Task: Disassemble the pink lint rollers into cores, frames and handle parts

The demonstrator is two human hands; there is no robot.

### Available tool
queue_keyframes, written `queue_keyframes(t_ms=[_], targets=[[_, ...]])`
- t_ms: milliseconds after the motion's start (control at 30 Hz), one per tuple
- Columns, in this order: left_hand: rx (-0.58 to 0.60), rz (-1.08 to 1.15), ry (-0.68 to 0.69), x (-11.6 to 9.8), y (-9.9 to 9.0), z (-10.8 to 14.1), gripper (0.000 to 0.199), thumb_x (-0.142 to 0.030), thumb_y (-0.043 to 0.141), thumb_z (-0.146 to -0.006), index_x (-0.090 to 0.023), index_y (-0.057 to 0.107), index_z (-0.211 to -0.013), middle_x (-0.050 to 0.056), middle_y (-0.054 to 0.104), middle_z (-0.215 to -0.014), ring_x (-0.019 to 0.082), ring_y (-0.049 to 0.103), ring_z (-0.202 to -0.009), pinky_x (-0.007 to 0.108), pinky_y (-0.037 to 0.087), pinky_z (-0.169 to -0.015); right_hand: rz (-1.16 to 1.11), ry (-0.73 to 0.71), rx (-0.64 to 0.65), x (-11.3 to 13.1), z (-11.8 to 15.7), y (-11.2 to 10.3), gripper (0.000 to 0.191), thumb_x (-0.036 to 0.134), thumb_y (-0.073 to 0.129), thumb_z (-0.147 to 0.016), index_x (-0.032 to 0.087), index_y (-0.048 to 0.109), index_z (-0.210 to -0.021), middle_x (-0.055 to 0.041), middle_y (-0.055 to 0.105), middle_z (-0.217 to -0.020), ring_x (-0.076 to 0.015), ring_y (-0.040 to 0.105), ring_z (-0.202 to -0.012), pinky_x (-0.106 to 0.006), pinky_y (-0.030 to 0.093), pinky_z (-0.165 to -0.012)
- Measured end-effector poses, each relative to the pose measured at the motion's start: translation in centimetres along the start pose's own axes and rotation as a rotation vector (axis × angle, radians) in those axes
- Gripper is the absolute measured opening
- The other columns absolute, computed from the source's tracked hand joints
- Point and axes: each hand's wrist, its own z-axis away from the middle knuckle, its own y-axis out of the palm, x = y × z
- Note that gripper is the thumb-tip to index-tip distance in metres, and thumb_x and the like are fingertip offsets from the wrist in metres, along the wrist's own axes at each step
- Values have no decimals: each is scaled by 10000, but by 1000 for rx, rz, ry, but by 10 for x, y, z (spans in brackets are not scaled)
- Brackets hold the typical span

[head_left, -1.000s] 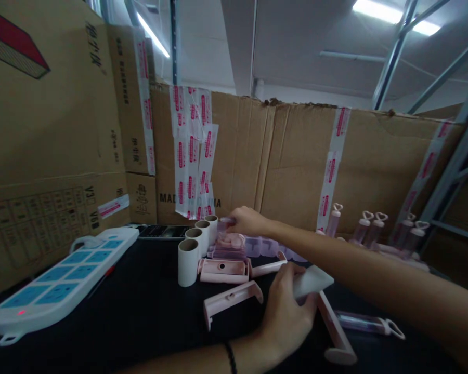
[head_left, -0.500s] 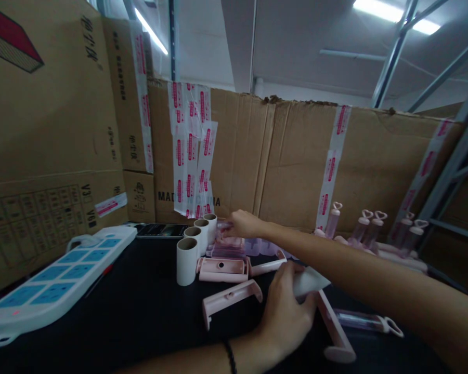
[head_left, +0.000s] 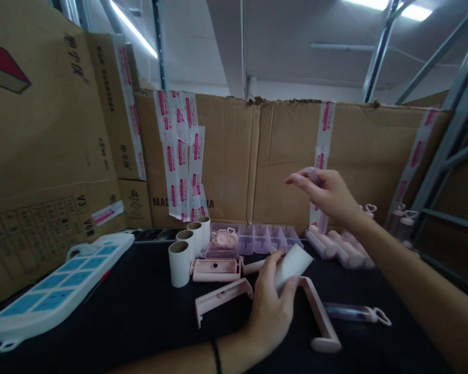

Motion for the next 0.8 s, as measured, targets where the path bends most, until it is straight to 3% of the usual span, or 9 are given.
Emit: queue_keyframes(t_ms=[67, 133, 200, 300, 400, 467, 633, 800], targets=[[6, 30, 66, -9, -1, 2, 434, -260, 577, -970, -211, 546, -1400, 95, 595, -1436, 268, 514, -1360, 412, 351, -1183, -4, 85, -180, -18, 30, -20, 344, 476, 598, -953, 204, 778, -846, -9, 649, -672, -168, 576, -642, -290, 406, -621], [20, 61, 113, -21, -3, 4, 410, -281, 582, -978, -214, 570, -1383, 89, 626, -1400, 262, 560, -1312, 389, 396, -1150, -10, 182, -233, -41, 62, -29, 334, 481, 593, -949, 221, 764, -826, -22, 694, -712, -196, 631, -677, -299, 437, -621], [-3, 80, 135, -34, -6, 5, 405, -309, 598, -979, -216, 585, -1373, 83, 640, -1387, 257, 584, -1287, 369, 419, -1131, -29, 242, -190, -64, 90, -29, 337, 490, 582, -951, 224, 751, -831, -29, 715, -735, -211, 658, -702, -308, 459, -626], [-128, 130, 123, -54, -19, 4, 444, -347, 629, -972, -211, 579, -1391, 85, 632, -1415, 263, 577, -1314, 351, 436, -1120, -57, 310, -119, -90, 119, -23, 364, 519, 558, -957, 227, 744, -844, -27, 729, -757, -220, 680, -725, -319, 484, -654], [-296, 172, 84, -71, -48, 3, 492, -365, 655, -951, -189, 566, -1401, 99, 654, -1390, 286, 600, -1299, 342, 516, -1027, -46, 336, -57, -98, 132, -20, 358, 524, 554, -964, 238, 754, -881, -37, 764, -850, -239, 707, -791, -338, 502, -702], [-449, 127, 51, -76, -76, 6, 521, -368, 720, -893, -162, 592, -1353, 99, 680, -1352, 287, 611, -1283, 338, 505, -1045, -26, 300, -9, -95, 133, -21, 339, 501, 545, -975, 244, 758, -915, -49, 774, -900, -255, 716, -839, -352, 506, -719], [-578, -43, -141, -58, -144, 31, 601, -397, 815, -766, -184, 582, -1278, 105, 694, -1318, 304, 632, -1252, 407, 511, -1052, 1, 162, 78, -76, 132, -22, 288, 426, 540, -981, 234, 745, -917, -77, 776, -954, -277, 718, -901, -366, 512, -740], [-552, -301, -246, -25, -170, 48, 612, -423, 828, -713, -177, 538, -1192, 133, 726, -1205, 300, 700, -1143, 436, 566, -969, 5, 148, 116, -65, 134, -18, 301, 426, 533, -988, 221, 740, -908, -70, 766, -917, -254, 707, -838, -352, 495, -703]])
